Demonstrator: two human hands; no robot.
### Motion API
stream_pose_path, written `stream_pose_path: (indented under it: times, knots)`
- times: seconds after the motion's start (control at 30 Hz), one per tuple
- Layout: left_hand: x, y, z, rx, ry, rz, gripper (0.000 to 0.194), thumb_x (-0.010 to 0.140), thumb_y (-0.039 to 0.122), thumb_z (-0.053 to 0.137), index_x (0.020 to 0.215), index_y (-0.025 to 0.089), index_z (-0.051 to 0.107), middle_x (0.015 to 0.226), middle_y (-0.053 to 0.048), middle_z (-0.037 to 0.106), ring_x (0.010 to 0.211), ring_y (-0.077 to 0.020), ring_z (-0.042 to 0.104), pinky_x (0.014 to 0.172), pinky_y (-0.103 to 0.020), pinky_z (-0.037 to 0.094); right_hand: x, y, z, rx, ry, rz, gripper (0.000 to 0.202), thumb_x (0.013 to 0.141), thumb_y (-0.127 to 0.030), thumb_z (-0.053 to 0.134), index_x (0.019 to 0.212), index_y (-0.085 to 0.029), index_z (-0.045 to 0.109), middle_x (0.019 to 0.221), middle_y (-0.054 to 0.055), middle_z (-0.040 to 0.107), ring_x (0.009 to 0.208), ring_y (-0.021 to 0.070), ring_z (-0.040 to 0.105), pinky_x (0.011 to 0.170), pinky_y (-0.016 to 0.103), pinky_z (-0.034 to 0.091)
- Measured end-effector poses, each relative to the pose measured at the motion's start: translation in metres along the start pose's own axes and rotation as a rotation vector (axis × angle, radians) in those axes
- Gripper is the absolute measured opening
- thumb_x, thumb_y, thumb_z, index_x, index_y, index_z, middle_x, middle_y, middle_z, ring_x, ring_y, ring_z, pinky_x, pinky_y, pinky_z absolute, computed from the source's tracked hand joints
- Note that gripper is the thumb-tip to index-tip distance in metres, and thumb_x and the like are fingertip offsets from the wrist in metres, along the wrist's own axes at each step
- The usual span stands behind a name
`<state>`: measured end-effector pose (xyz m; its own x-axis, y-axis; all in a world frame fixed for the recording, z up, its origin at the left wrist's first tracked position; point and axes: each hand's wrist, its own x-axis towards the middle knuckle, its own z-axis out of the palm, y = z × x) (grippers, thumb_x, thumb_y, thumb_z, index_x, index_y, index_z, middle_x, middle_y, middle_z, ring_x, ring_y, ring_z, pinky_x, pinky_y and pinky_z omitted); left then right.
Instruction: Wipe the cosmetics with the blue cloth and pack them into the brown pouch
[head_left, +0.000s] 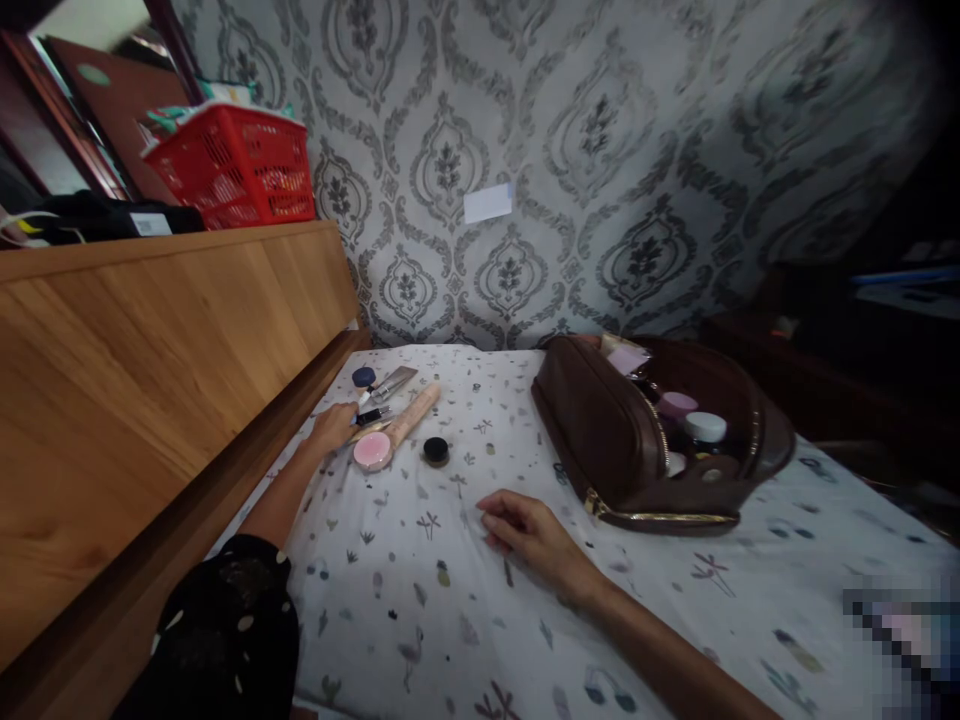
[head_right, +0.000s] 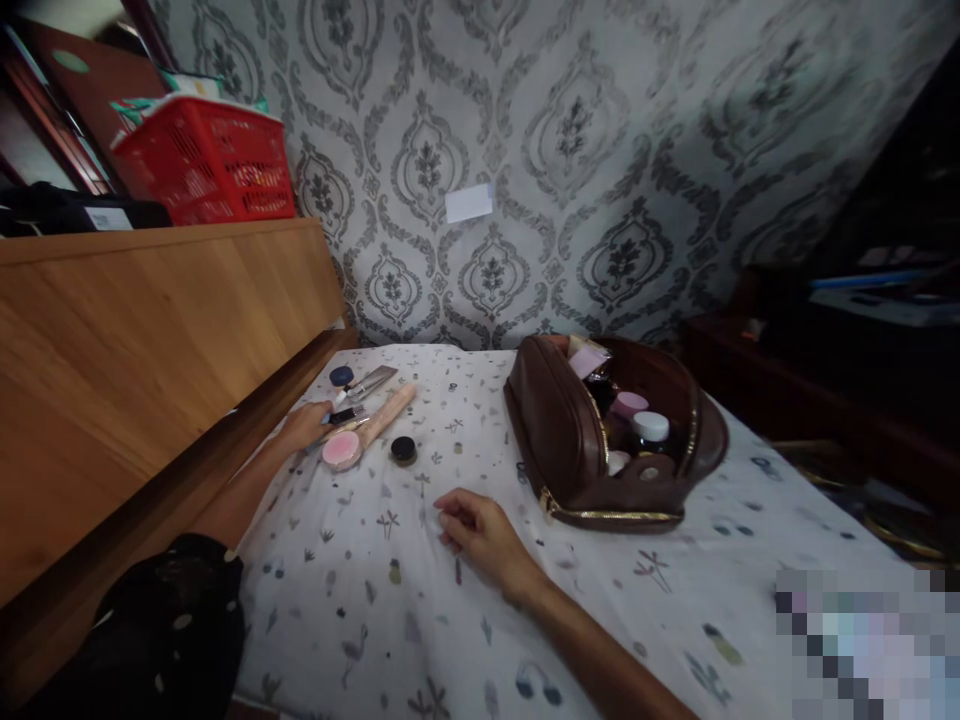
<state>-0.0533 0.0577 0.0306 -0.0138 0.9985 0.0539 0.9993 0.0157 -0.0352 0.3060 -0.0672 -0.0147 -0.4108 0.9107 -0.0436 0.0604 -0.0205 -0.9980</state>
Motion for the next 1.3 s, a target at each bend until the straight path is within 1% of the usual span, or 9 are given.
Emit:
stream_pose_path:
  times: [0.23, 0.43, 0.6, 0.67, 0.73, 0.83, 0.97, 1.17, 1.3]
  knots:
    - [-0.017, -0.002, -0.016, -0.116, 0.143, -0.071, 0.027, 0.085, 0.029, 0.058, 0.112, 0.023, 0.062, 0.114, -0.006, 0.068, 0.107, -0.0252, 0.061, 0.081, -0.029, 0.044, 0.001, 0.000, -0.002, -0.009, 0.000, -0.001, 0.045, 0.069, -0.057, 0.070, 0.087, -0.017, 0.063, 0.067, -0.001, 0.058, 0.060, 0.0129, 0.056, 0.057, 0.027, 0.044]
    - [-0.037, 0.012, -0.038, -0.277, 0.196, -0.046, 0.026, 0.081, 0.033, 0.059, 0.103, 0.018, 0.065, 0.086, -0.005, 0.067, 0.086, -0.0249, 0.062, 0.074, -0.030, 0.044, 0.001, 0.001, -0.003, 0.007, 0.003, -0.002, 0.044, 0.072, -0.055, 0.071, 0.091, -0.016, 0.064, 0.067, 0.000, 0.061, 0.059, 0.0128, 0.057, 0.059, 0.028, 0.047]
    - [-0.065, 0.068, -0.036, -0.564, 0.136, 0.100, 0.032, 0.082, 0.046, 0.058, 0.097, 0.019, 0.064, 0.077, 0.001, 0.064, 0.072, -0.0168, 0.061, 0.065, -0.024, 0.046, -0.002, -0.002, -0.004, 0.101, 0.003, -0.045, 0.048, 0.072, -0.052, 0.074, 0.102, -0.016, 0.064, 0.079, 0.003, 0.066, 0.069, 0.0153, 0.064, 0.064, 0.029, 0.050]
    - [-0.081, 0.103, -0.028, -1.042, 0.016, 0.095, 0.037, 0.076, 0.051, 0.065, 0.092, 0.017, 0.064, 0.070, 0.002, 0.061, 0.064, -0.0159, 0.059, 0.058, -0.024, 0.044, -0.005, -0.005, -0.002, 0.187, 0.003, -0.072, 0.054, 0.073, -0.050, 0.075, 0.116, -0.020, 0.062, 0.100, 0.007, 0.068, 0.087, 0.0193, 0.067, 0.076, 0.034, 0.053]
    - [-0.098, 0.138, -0.020, -1.330, -0.090, 0.069, 0.040, 0.071, 0.052, 0.071, 0.089, 0.018, 0.064, 0.070, 0.002, 0.062, 0.062, -0.0145, 0.058, 0.058, -0.023, 0.045, -0.007, -0.007, 0.000, 0.293, 0.003, -0.072, 0.063, 0.075, -0.052, 0.074, 0.129, -0.024, 0.056, 0.116, 0.010, 0.065, 0.101, 0.0221, 0.066, 0.087, 0.039, 0.052]
    - [-0.117, 0.178, -0.009, -1.458, -0.223, 0.156, 0.038, 0.071, 0.049, 0.073, 0.089, 0.018, 0.064, 0.068, 0.003, 0.059, 0.061, -0.0117, 0.056, 0.058, -0.021, 0.044, -0.007, -0.007, 0.003, 0.422, 0.018, -0.031, 0.070, 0.073, -0.058, 0.073, 0.131, -0.025, 0.052, 0.119, 0.009, 0.065, 0.102, 0.0224, 0.065, 0.087, 0.039, 0.052]
    - [-0.127, 0.196, 0.001, -1.491, -0.250, 0.236, 0.039, 0.071, 0.048, 0.075, 0.093, 0.017, 0.066, 0.072, 0.001, 0.061, 0.065, -0.0118, 0.057, 0.060, -0.021, 0.044, -0.005, -0.007, 0.001, 0.503, 0.048, 0.013, 0.061, 0.066, -0.054, 0.080, 0.115, -0.023, 0.059, 0.102, 0.005, 0.069, 0.088, 0.0186, 0.066, 0.076, 0.030, 0.052]
    - [-0.115, 0.182, 0.013, -1.644, 0.062, -0.033, 0.040, 0.070, 0.054, 0.073, 0.089, 0.019, 0.064, 0.071, 0.002, 0.059, 0.060, -0.0099, 0.056, 0.056, -0.019, 0.045, -0.006, -0.010, -0.005, 0.480, 0.066, 0.052, 0.054, 0.065, -0.052, 0.080, 0.103, -0.020, 0.058, 0.071, -0.002, 0.062, 0.058, 0.0116, 0.057, 0.056, 0.024, 0.044]
    - [-0.107, 0.170, 0.014, -1.672, 0.308, -0.056, 0.038, 0.077, 0.055, 0.067, 0.096, 0.022, 0.061, 0.087, 0.000, 0.063, 0.075, -0.0112, 0.061, 0.067, -0.020, 0.049, -0.008, -0.012, -0.004, 0.378, 0.041, 0.027, 0.055, 0.068, -0.055, 0.075, 0.106, -0.018, 0.058, 0.062, -0.004, 0.057, 0.049, 0.0100, 0.048, 0.045, 0.022, 0.034]
